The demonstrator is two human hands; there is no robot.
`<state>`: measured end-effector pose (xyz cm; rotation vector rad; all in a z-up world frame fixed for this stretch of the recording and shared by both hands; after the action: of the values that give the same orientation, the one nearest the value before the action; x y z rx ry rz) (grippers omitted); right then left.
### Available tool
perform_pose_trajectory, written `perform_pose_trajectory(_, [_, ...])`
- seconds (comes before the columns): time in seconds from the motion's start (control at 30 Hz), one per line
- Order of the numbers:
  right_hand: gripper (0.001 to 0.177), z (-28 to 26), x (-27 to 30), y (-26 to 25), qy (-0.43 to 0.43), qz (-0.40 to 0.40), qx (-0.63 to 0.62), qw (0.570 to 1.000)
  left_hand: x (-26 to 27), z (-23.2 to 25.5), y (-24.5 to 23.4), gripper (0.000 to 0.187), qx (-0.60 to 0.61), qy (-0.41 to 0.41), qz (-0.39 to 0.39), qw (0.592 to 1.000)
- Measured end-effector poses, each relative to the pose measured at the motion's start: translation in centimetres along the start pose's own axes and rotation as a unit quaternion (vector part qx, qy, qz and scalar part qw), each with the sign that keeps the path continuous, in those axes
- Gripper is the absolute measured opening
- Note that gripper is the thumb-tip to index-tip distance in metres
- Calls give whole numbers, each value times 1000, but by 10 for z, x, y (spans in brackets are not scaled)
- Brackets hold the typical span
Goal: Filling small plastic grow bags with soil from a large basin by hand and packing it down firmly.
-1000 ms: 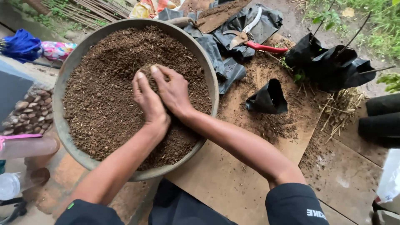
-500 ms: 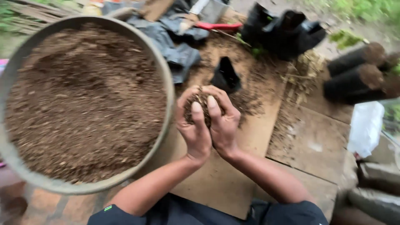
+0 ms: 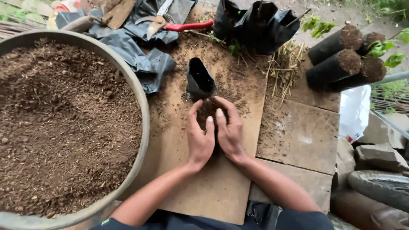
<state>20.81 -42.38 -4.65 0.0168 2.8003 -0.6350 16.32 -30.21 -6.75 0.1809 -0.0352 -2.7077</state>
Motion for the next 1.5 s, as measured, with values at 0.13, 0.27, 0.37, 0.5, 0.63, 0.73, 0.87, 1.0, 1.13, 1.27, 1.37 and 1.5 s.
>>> perform_pose_trajectory(0.13, [35, -6, -7, -18, -7, -15, 17, 1000, -9, 30, -23, 52, -21, 9, -42, 999])
perform_pose_trajectory(0.27, [29, 10, -29, -33, -69, -39, 85, 993, -27, 39, -39, 56, -129, 129, -41, 982])
perform_pose_trajectory(0.37, [29, 27, -46, -36, -99, -143, 188, 967, -48, 40, -41, 68, -128, 133, -35, 982])
perform_pose_trajectory(0.5, [64, -27, -47, -32, -51, -377, 344, 858, -84, 5, -26, 105, -89, 84, -116, 986])
perform_pose_trajectory(0.63, [77, -36, -33, -32, -38, -437, 413, 798, -99, -12, -14, 118, -71, 37, -189, 979])
perform_pose_trajectory(0.73, [85, -32, -22, -31, -47, -457, 433, 775, -112, -15, -10, 112, -98, 80, -193, 973])
perform_pose_trajectory(0.87, [71, -41, -23, -42, -66, -396, 437, 804, -122, -40, -14, 110, -102, 76, -199, 972])
perform_pose_trajectory(1.0, [75, -33, -8, -36, -59, -421, 503, 753, -122, -48, -13, 113, -81, 76, -188, 976])
perform_pose_trajectory(1.13, [72, -45, 19, -25, -122, -399, 466, 780, -119, -33, -15, 117, -75, 137, -226, 962])
perform_pose_trajectory(1.27, [70, -16, 58, -17, -95, -389, 451, 797, -120, -32, -13, 129, -77, 141, -224, 961])
perform_pose_trajectory(1.37, [55, -21, 70, -17, -180, -320, 400, 840, -120, -33, -12, 127, -81, 153, -223, 959])
perform_pose_trajectory(1.5, [56, -19, 75, -13, -250, -291, 431, 817, -121, -30, -12, 127, -106, 167, -213, 957])
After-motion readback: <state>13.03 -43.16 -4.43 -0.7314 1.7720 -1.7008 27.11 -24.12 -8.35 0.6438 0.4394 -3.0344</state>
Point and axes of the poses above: each hand's wrist, its own x-axis away from the middle knuckle, its own y-axis out of the palm, z = x × y, the point moved 8 cm from there along -x, towards the middle knuckle, and after that the axes turned 12 degrees about x, right-handed, at the moved point
